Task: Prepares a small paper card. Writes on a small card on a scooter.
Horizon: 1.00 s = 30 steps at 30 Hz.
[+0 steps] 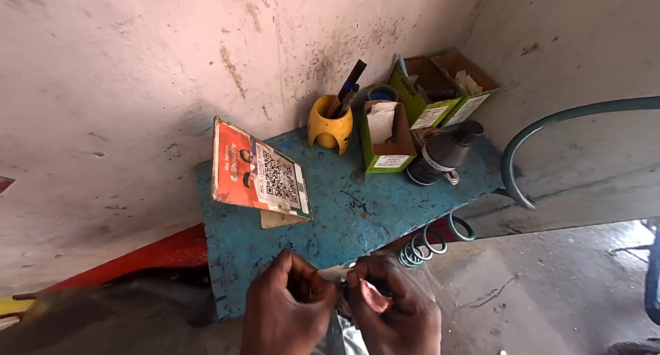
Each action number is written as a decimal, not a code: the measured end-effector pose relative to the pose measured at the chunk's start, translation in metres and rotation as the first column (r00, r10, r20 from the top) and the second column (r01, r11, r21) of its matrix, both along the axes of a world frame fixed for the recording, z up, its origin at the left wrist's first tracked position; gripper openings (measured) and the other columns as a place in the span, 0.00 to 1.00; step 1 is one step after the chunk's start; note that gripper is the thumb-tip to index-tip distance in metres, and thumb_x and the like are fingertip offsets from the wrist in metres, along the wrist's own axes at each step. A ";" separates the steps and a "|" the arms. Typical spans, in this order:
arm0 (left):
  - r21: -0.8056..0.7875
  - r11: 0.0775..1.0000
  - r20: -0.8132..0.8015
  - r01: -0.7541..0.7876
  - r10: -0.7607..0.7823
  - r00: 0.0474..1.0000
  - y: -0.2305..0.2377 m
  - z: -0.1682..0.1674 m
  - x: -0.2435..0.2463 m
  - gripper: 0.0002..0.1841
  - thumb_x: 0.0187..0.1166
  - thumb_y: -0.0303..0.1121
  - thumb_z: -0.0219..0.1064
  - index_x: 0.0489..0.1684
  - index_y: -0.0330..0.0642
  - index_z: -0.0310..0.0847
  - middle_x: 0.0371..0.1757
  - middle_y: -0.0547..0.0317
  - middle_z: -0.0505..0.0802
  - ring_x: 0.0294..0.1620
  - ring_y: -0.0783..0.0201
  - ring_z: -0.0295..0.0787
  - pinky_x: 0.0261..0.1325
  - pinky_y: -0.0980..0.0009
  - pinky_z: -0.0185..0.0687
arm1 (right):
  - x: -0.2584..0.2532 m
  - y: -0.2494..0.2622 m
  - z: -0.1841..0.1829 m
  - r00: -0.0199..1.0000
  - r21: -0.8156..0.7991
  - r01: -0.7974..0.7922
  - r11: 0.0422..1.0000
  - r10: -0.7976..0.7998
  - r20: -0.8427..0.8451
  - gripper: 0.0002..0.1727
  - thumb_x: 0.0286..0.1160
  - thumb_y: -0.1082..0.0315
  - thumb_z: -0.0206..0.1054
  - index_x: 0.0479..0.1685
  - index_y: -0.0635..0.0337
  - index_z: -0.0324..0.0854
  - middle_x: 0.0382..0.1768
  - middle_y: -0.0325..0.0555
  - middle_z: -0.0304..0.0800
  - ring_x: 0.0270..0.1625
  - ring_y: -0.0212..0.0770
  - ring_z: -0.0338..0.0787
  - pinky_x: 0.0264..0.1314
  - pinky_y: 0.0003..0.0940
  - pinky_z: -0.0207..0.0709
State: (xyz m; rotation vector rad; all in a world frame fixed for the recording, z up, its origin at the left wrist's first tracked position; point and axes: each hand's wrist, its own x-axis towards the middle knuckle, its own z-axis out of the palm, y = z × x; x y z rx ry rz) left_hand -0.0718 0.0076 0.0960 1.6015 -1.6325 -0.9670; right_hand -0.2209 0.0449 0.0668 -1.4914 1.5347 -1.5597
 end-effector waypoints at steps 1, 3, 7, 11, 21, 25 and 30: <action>0.022 1.000 -0.033 0.000 0.000 0.999 -0.001 0.000 0.000 0.08 0.56 0.33 0.75 0.25 0.48 0.79 0.17 0.75 0.79 0.14 0.82 0.71 0.16 0.83 0.65 | 0.000 0.000 0.000 1.000 0.007 -0.006 1.000 0.006 0.005 0.06 0.73 0.68 0.73 0.37 0.62 0.89 0.36 0.41 0.92 0.39 0.24 0.90 0.40 0.17 0.86; 0.032 0.999 -0.060 0.006 -0.004 0.998 -0.001 -0.001 0.000 0.09 0.54 0.33 0.74 0.21 0.50 0.76 0.15 0.76 0.76 0.13 0.82 0.67 0.14 0.83 0.60 | -0.001 0.000 0.002 0.999 0.031 -0.023 0.999 0.022 0.040 0.06 0.73 0.69 0.72 0.37 0.63 0.89 0.36 0.41 0.92 0.37 0.24 0.90 0.38 0.18 0.86; 0.065 0.997 -0.083 0.033 -0.027 0.996 -0.001 0.001 0.003 0.09 0.54 0.33 0.73 0.19 0.51 0.74 0.14 0.76 0.75 0.12 0.82 0.66 0.14 0.82 0.59 | -0.002 0.000 0.005 0.997 0.068 -0.041 0.997 0.037 0.067 0.06 0.73 0.69 0.72 0.37 0.64 0.89 0.34 0.39 0.92 0.36 0.22 0.89 0.38 0.17 0.85; 0.116 0.993 -0.146 0.023 -0.006 0.989 -0.002 0.002 0.002 0.10 0.54 0.31 0.72 0.18 0.52 0.73 0.13 0.77 0.74 0.11 0.82 0.66 0.13 0.82 0.59 | -0.002 0.001 0.005 0.994 0.088 -0.039 0.995 0.030 0.102 0.06 0.73 0.70 0.71 0.38 0.65 0.89 0.33 0.39 0.92 0.33 0.22 0.89 0.35 0.17 0.86; 0.340 0.918 -0.666 0.205 0.081 0.742 -0.002 -0.009 0.004 0.08 0.66 0.26 0.66 0.23 0.53 0.75 0.18 0.74 0.85 0.16 0.77 0.83 0.21 0.79 0.82 | -0.002 0.002 0.007 0.977 0.049 -0.006 0.999 -0.004 0.214 0.05 0.74 0.73 0.70 0.39 0.67 0.88 0.33 0.38 0.93 0.35 0.21 0.89 0.38 0.17 0.86; 0.378 0.883 -0.769 0.278 0.132 0.626 -0.001 -0.015 0.005 0.09 0.70 0.27 0.61 0.22 0.55 0.77 0.19 0.72 0.88 0.18 0.78 0.85 0.22 0.82 0.82 | -0.001 0.002 0.008 0.976 0.051 0.011 0.999 -0.022 0.218 0.05 0.74 0.73 0.70 0.39 0.67 0.88 0.33 0.38 0.92 0.34 0.22 0.89 0.37 0.17 0.86; 0.226 0.915 -0.740 0.334 -0.062 0.669 -0.001 -0.021 0.014 0.08 0.69 0.36 0.74 0.28 0.56 0.79 0.24 0.75 0.89 0.22 0.79 0.86 0.26 0.81 0.83 | -0.009 0.000 0.009 0.985 0.061 -0.046 0.997 0.035 0.170 0.06 0.75 0.71 0.70 0.39 0.66 0.88 0.33 0.38 0.92 0.34 0.21 0.89 0.37 0.17 0.85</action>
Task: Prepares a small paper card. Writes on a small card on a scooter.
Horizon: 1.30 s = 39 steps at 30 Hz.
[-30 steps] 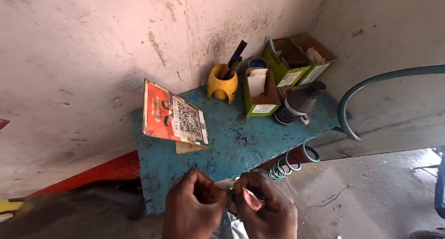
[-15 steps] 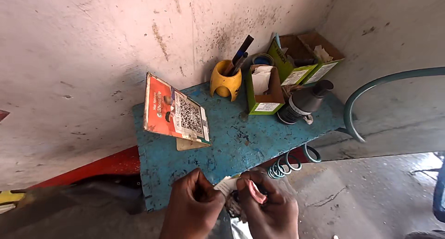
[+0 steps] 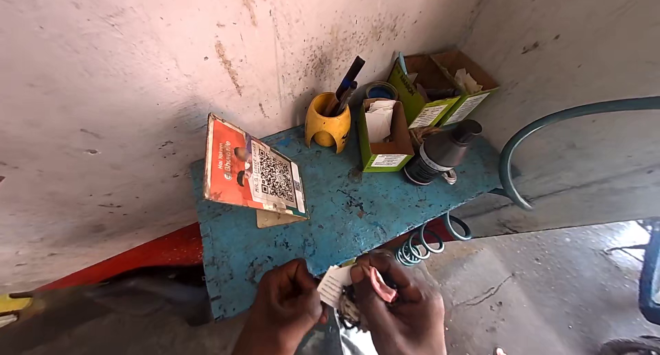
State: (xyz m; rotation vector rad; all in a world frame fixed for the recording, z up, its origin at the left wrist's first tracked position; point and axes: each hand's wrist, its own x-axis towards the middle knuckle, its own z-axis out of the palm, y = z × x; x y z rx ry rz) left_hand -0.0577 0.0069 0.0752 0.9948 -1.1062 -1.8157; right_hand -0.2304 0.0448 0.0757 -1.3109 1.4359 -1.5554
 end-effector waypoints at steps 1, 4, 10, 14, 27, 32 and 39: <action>-0.083 0.996 0.048 0.033 -0.030 0.998 -0.001 0.001 0.003 0.09 0.70 0.41 0.76 0.32 0.55 0.79 0.27 0.77 0.89 0.26 0.80 0.86 0.29 0.81 0.83 | -0.003 -0.001 0.001 1.000 -0.006 -0.018 1.000 0.018 -0.009 0.06 0.76 0.71 0.70 0.40 0.66 0.88 0.33 0.38 0.92 0.34 0.21 0.88 0.37 0.16 0.85; -0.241 0.961 0.108 0.134 -0.111 0.988 -0.006 0.008 0.010 0.15 0.79 0.44 0.71 0.50 0.43 0.79 0.44 0.68 0.91 0.43 0.74 0.89 0.47 0.74 0.89 | -0.007 -0.002 0.005 0.999 -0.043 -0.041 0.998 0.040 -0.018 0.06 0.76 0.71 0.71 0.41 0.66 0.88 0.33 0.38 0.93 0.35 0.21 0.89 0.38 0.16 0.85; -0.307 0.952 0.229 -0.010 0.084 0.970 0.001 0.024 0.000 0.05 0.81 0.26 0.69 0.47 0.34 0.86 0.40 0.60 0.95 0.38 0.70 0.94 0.44 0.72 0.93 | -0.006 -0.003 0.004 0.979 -0.017 -0.203 0.979 0.203 -0.020 0.10 0.76 0.66 0.74 0.44 0.65 0.88 0.39 0.44 0.92 0.39 0.29 0.91 0.41 0.24 0.88; -0.355 0.935 0.302 -0.001 0.115 0.946 0.004 0.030 0.004 0.07 0.82 0.26 0.68 0.48 0.32 0.91 0.39 0.60 0.98 0.37 0.70 0.96 0.43 0.73 0.95 | -0.010 -0.005 0.003 0.959 -0.035 -0.230 0.973 0.220 -0.176 0.11 0.72 0.65 0.79 0.46 0.62 0.91 0.45 0.45 0.93 0.47 0.31 0.92 0.50 0.25 0.89; -0.327 0.929 0.193 -0.175 0.247 0.950 0.013 0.041 -0.007 0.04 0.78 0.24 0.70 0.37 0.38 0.92 0.31 0.68 0.97 0.29 0.76 0.93 0.36 0.77 0.93 | 0.007 -0.006 0.011 0.967 -0.105 -0.020 0.994 0.046 0.249 0.03 0.71 0.73 0.77 0.32 0.62 0.92 0.35 0.41 0.96 0.41 0.28 0.93 0.44 0.24 0.89; -0.379 0.849 0.126 -0.368 0.441 0.889 0.008 0.029 0.030 0.10 0.82 0.27 0.67 0.39 0.55 0.93 0.31 0.75 0.96 0.29 0.77 0.92 0.33 0.78 0.90 | -0.054 -0.007 0.015 0.818 -0.006 0.333 0.943 -0.286 0.499 0.10 0.83 0.65 0.65 0.35 0.49 0.92 0.29 0.37 0.95 0.24 0.28 0.90 0.24 0.24 0.85; -0.385 0.888 0.050 -0.253 0.294 0.955 -0.014 0.023 0.017 0.09 0.86 0.39 0.66 0.46 0.61 0.95 0.39 0.77 0.94 0.33 0.80 0.87 0.37 0.82 0.86 | -0.088 0.001 0.018 0.675 0.082 0.369 0.926 -0.328 0.661 0.16 0.90 0.54 0.55 0.40 0.45 0.88 0.28 0.35 0.93 0.26 0.26 0.90 0.28 0.24 0.87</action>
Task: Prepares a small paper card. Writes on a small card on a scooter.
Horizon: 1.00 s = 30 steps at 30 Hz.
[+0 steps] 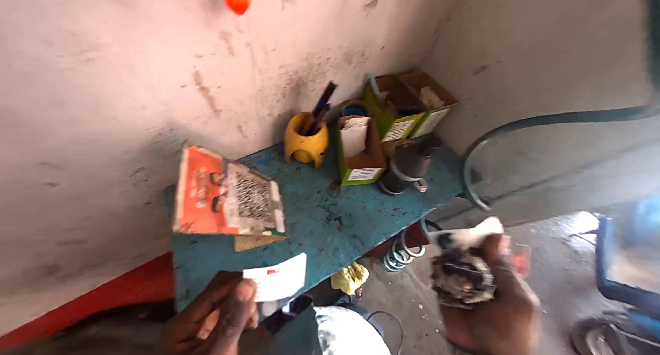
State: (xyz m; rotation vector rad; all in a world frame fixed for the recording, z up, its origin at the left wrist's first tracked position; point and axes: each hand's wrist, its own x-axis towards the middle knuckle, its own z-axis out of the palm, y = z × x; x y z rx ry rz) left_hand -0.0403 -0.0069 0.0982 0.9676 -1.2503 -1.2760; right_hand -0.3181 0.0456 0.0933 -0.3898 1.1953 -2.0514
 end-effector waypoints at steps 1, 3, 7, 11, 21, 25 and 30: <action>0.005 1.000 -0.003 0.026 -0.026 1.000 -0.006 0.001 -0.009 0.09 0.87 0.38 0.65 0.45 0.61 0.94 0.37 0.77 0.93 0.31 0.80 0.86 0.35 0.82 0.85 | 0.001 0.001 -0.003 0.999 -0.011 -0.019 1.000 0.019 0.046 0.13 0.86 0.52 0.62 0.42 0.47 0.88 0.29 0.38 0.93 0.27 0.28 0.91 0.29 0.26 0.88; 0.023 0.998 -0.006 0.056 -0.056 0.998 -0.020 0.010 -0.033 0.10 0.87 0.33 0.63 0.44 0.57 0.93 0.34 0.76 0.94 0.29 0.78 0.88 0.35 0.79 0.88 | 0.003 0.001 -0.007 0.992 -0.016 -0.041 0.999 0.042 0.118 0.14 0.79 0.50 0.70 0.44 0.52 0.86 0.29 0.42 0.92 0.26 0.31 0.90 0.28 0.28 0.88; 0.014 0.999 0.047 0.031 -0.031 0.998 -0.055 0.021 -0.090 0.08 0.84 0.27 0.63 0.44 0.41 0.90 0.32 0.66 0.94 0.30 0.70 0.93 0.38 0.74 0.93 | 0.008 0.004 -0.003 0.982 -0.018 0.001 1.000 0.003 0.187 0.12 0.77 0.59 0.72 0.38 0.60 0.88 0.27 0.48 0.93 0.25 0.34 0.91 0.28 0.31 0.89; 0.121 0.992 0.224 0.037 -0.064 0.972 -0.095 0.022 -0.137 0.09 0.85 0.32 0.67 0.46 0.37 0.91 0.32 0.62 0.94 0.28 0.69 0.91 0.35 0.72 0.90 | 0.004 0.010 0.000 0.993 -0.048 0.050 0.998 -0.045 0.114 0.07 0.77 0.66 0.72 0.37 0.61 0.91 0.27 0.47 0.94 0.25 0.32 0.92 0.26 0.28 0.88; 0.161 0.985 0.519 -0.063 -0.030 0.854 -0.142 0.008 -0.168 0.15 0.83 0.42 0.71 0.36 0.37 0.89 0.24 0.58 0.91 0.20 0.67 0.87 0.28 0.67 0.88 | -0.005 0.004 -0.010 0.936 -0.133 0.054 0.990 -0.097 -0.339 0.06 0.77 0.70 0.73 0.39 0.59 0.96 0.38 0.40 0.98 0.39 0.29 0.94 0.44 0.26 0.90; 0.149 0.983 0.547 -0.106 0.007 0.837 -0.142 -0.004 -0.165 0.16 0.84 0.43 0.69 0.38 0.37 0.88 0.27 0.56 0.92 0.21 0.64 0.89 0.29 0.64 0.90 | -0.006 -0.002 -0.010 0.916 -0.141 0.011 0.990 -0.066 -0.396 0.06 0.78 0.69 0.73 0.39 0.60 0.95 0.39 0.41 0.97 0.41 0.29 0.94 0.45 0.26 0.90; 0.031 0.996 0.620 -0.078 0.042 0.784 -0.139 -0.008 -0.159 0.13 0.76 0.42 0.78 0.39 0.40 0.89 0.30 0.57 0.91 0.28 0.62 0.85 0.34 0.58 0.83 | -0.001 -0.008 -0.010 0.883 -0.164 0.002 0.986 -0.079 -0.463 0.05 0.77 0.71 0.73 0.41 0.59 0.95 0.40 0.40 0.97 0.42 0.28 0.94 0.48 0.25 0.90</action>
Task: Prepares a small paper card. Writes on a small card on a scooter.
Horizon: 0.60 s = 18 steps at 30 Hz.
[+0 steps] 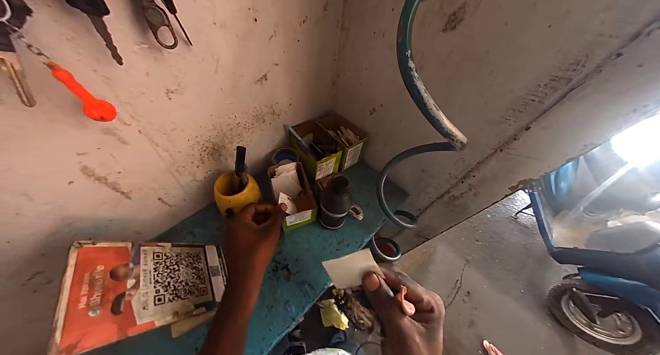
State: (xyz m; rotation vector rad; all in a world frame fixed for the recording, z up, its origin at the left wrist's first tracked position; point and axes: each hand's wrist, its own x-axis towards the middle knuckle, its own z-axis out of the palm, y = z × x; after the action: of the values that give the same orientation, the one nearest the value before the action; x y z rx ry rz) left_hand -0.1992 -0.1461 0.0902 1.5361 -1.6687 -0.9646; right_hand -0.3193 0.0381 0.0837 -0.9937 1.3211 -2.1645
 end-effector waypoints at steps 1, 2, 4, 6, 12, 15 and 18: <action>-0.019 1.000 0.039 0.016 -0.015 0.999 0.001 0.000 0.002 0.15 0.73 0.43 0.80 0.39 0.40 0.86 0.29 0.57 0.88 0.28 0.60 0.83 0.34 0.57 0.81 | 0.001 -0.001 0.001 1.000 -0.001 0.001 1.000 -0.001 -0.012 0.05 0.78 0.71 0.73 0.42 0.59 0.95 0.40 0.40 0.97 0.42 0.28 0.94 0.48 0.25 0.90; -0.028 0.999 0.066 0.026 -0.024 0.998 0.003 0.001 0.003 0.18 0.71 0.43 0.82 0.36 0.39 0.81 0.27 0.56 0.84 0.26 0.60 0.80 0.32 0.57 0.78 | 0.003 -0.001 0.001 1.000 0.003 0.002 1.000 -0.002 -0.016 0.05 0.78 0.70 0.73 0.42 0.59 0.95 0.40 0.39 0.97 0.42 0.28 0.94 0.48 0.25 0.89; -0.078 0.996 0.067 0.048 -0.043 0.997 0.012 0.003 0.008 0.19 0.70 0.41 0.82 0.30 0.41 0.74 0.22 0.59 0.77 0.21 0.62 0.72 0.26 0.61 0.70 | 0.006 -0.002 0.002 1.000 0.004 -0.002 1.000 0.002 0.003 0.05 0.78 0.70 0.73 0.41 0.60 0.95 0.40 0.40 0.97 0.41 0.28 0.94 0.47 0.25 0.90; -0.183 0.979 -0.020 0.090 -0.095 0.995 0.027 0.004 0.017 0.17 0.70 0.38 0.81 0.26 0.45 0.74 0.19 0.65 0.78 0.17 0.69 0.71 0.21 0.71 0.68 | 0.008 -0.002 0.002 0.999 0.008 -0.023 1.000 0.023 0.029 0.06 0.78 0.69 0.73 0.41 0.60 0.95 0.39 0.40 0.97 0.40 0.28 0.93 0.45 0.25 0.90; -0.156 0.895 -0.405 0.417 -0.443 0.800 0.082 0.032 0.060 0.09 0.83 0.32 0.67 0.53 0.38 0.83 0.43 0.67 0.93 0.41 0.72 0.92 0.45 0.72 0.91 | 0.005 0.002 0.006 0.962 -0.026 -0.231 0.973 0.232 0.142 0.09 0.83 0.62 0.69 0.43 0.53 0.95 0.38 0.34 0.97 0.39 0.23 0.92 0.45 0.22 0.88; -0.182 0.847 -0.464 0.499 -0.521 0.716 0.098 0.037 0.074 0.16 0.86 0.41 0.66 0.63 0.44 0.84 0.51 0.71 0.95 0.48 0.74 0.92 0.52 0.71 0.91 | 0.009 0.004 0.012 0.890 -0.033 -0.357 0.934 0.350 0.291 0.09 0.81 0.61 0.70 0.42 0.51 0.96 0.35 0.33 0.97 0.36 0.23 0.93 0.43 0.22 0.89; -0.303 0.880 -0.348 0.366 -0.459 0.817 0.116 0.032 0.079 0.13 0.83 0.38 0.70 0.59 0.44 0.83 0.50 0.68 0.93 0.52 0.77 0.90 0.57 0.75 0.88 | 0.019 -0.002 0.012 0.975 0.038 -0.216 0.976 0.214 0.051 0.08 0.82 0.65 0.70 0.42 0.54 0.95 0.39 0.34 0.97 0.41 0.23 0.92 0.46 0.22 0.88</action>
State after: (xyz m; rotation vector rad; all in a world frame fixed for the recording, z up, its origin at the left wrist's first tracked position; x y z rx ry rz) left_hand -0.1207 -0.0302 0.1227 0.7551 -1.7551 -1.1798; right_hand -0.3006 0.0363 0.0955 -1.0132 1.1749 -1.9769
